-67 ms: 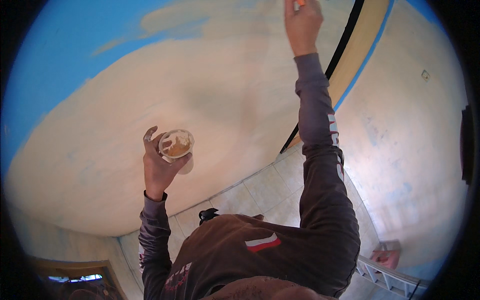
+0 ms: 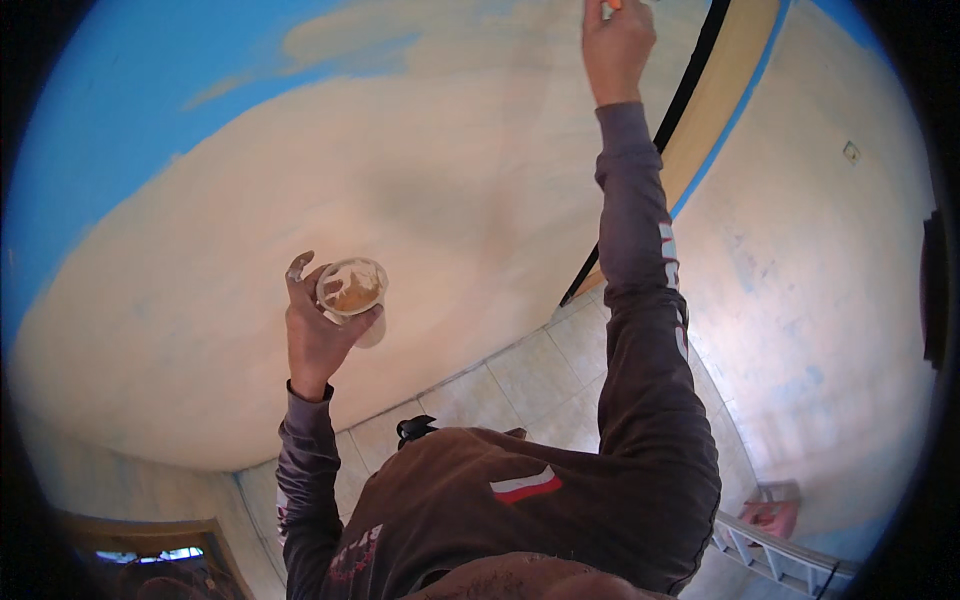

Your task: The person paints the ceiling with a small brush, repeatedly dipping it into a container of beige paint held in the other hand. They apply the paint in short strokes along the edge where the ceiling meets the wall, gradually covering the blue surface.

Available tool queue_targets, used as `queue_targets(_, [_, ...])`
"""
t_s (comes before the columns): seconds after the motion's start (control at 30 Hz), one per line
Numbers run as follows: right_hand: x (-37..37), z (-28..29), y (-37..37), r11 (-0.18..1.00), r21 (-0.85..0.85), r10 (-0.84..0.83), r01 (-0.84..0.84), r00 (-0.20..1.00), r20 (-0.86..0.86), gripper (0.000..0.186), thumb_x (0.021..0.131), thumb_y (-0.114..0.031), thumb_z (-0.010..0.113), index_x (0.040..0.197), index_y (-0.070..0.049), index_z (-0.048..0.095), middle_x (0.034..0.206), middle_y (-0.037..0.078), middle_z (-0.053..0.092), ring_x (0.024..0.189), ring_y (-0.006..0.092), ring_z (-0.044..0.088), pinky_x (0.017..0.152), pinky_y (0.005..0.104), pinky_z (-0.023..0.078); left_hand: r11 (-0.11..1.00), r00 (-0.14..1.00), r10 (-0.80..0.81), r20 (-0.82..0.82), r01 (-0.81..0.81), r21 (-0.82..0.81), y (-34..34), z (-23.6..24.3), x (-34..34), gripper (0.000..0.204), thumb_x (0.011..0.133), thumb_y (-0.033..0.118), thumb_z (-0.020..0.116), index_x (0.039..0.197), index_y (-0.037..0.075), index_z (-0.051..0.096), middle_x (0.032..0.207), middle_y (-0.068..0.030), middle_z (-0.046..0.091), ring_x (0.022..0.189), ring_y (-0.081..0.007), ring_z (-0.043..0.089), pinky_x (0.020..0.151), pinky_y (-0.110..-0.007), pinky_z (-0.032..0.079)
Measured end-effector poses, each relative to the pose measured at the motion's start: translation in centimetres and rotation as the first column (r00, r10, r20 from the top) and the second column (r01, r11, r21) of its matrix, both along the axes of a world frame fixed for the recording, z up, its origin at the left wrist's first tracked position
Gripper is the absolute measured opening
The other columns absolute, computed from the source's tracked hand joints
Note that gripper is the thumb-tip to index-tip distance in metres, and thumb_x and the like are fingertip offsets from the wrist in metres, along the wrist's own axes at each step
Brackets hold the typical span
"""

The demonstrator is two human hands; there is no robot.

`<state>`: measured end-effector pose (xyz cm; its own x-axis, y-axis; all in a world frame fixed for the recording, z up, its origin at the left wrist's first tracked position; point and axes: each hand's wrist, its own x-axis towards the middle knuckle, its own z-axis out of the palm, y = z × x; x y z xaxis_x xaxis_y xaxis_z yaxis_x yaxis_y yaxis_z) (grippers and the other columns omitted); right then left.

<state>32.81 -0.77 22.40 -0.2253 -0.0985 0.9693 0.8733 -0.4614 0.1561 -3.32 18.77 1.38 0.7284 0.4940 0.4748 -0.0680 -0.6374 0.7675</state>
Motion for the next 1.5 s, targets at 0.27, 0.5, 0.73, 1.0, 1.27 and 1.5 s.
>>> queue_targets(0.27, [6.0,-0.3,1.4,0.992,-0.014,-0.130,0.129,0.990,-0.051,0.025,0.098,-0.014,0.064,0.112,0.007,0.069,0.094,0.024,0.068,0.090,0.0418,0.062,0.081,0.0510,0.050,0.999,0.999,-0.026,0.021,0.026,-0.020,-0.2,-0.1,0.3,0.101,0.073,0.011,0.092,0.151,0.002,0.028,0.130,-0.0241,0.064,0.119,-0.0322,0.067,0.096,-0.042,0.059])
queue_targets(0.5, [-6.8,-0.9,7.7,0.977,-0.131,0.175,-0.166,0.982,0.064,0.024,0.091,-0.007,0.070,0.113,0.004,0.068,0.090,0.017,0.066,0.086,0.0358,0.061,0.078,0.0456,0.052,0.998,0.999,-0.043,0.010,0.043,-0.044,0.0,0.1,0.2,0.102,0.073,0.010,0.093,0.151,0.003,0.028,0.132,-0.0233,0.063,0.119,-0.0313,0.067,0.097,-0.042,0.059])
queue_targets(0.73, [-4.1,-0.4,2.8,0.998,0.004,0.068,-0.068,0.997,0.032,0.022,0.098,-0.011,0.067,0.116,0.001,0.070,0.093,0.018,0.068,0.090,0.0341,0.064,0.078,0.0439,0.053,0.998,1.000,-0.024,-0.001,0.024,-0.052,0.4,-0.3,0.0,0.101,0.074,0.010,0.092,0.151,0.004,0.028,0.132,-0.0227,0.063,0.119,-0.0306,0.067,0.097,-0.042,0.059])
queue_targets(1.0, [12.6,-0.1,-7.7,0.970,0.093,-0.199,0.223,0.955,-0.221,0.025,0.102,-0.017,0.061,0.112,0.003,0.073,0.100,0.025,0.071,0.096,0.0433,0.066,0.080,0.0514,0.053,1.000,1.000,-0.024,-0.007,0.024,-0.018,0.5,-0.8,0.4,0.102,0.074,0.011,0.093,0.151,0.004,0.027,0.132,-0.0238,0.063,0.119,-0.0309,0.067,0.098,-0.042,0.059])
queue_targets(1.27, [9.4,-0.5,-1.6,0.995,0.011,-0.103,0.103,0.995,0.003,0.027,0.100,-0.015,0.060,0.112,0.007,0.071,0.100,0.023,0.071,0.100,0.0410,0.064,0.088,0.0513,0.051,1.000,1.000,-0.018,-0.014,0.018,-0.003,0.4,-0.7,0.9,0.101,0.074,0.010,0.092,0.151,0.003,0.028,0.132,-0.0230,0.063,0.119,-0.0310,0.067,0.098,-0.042,0.059])
queue_targets(1.5, [-5.9,0.2,8.0,0.927,-0.144,0.355,-0.347,0.934,0.030,0.024,0.099,-0.012,0.061,0.114,0.005,0.066,0.090,0.022,0.064,0.090,0.0380,0.061,0.082,0.0495,0.051,0.998,0.999,-0.048,-0.003,0.048,-0.045,0.3,-0.2,-0.1,0.100,0.075,0.005,0.090,0.153,0.003,0.027,0.131,-0.0221,0.062,0.119,-0.0296,0.065,0.098,-0.041,0.058])
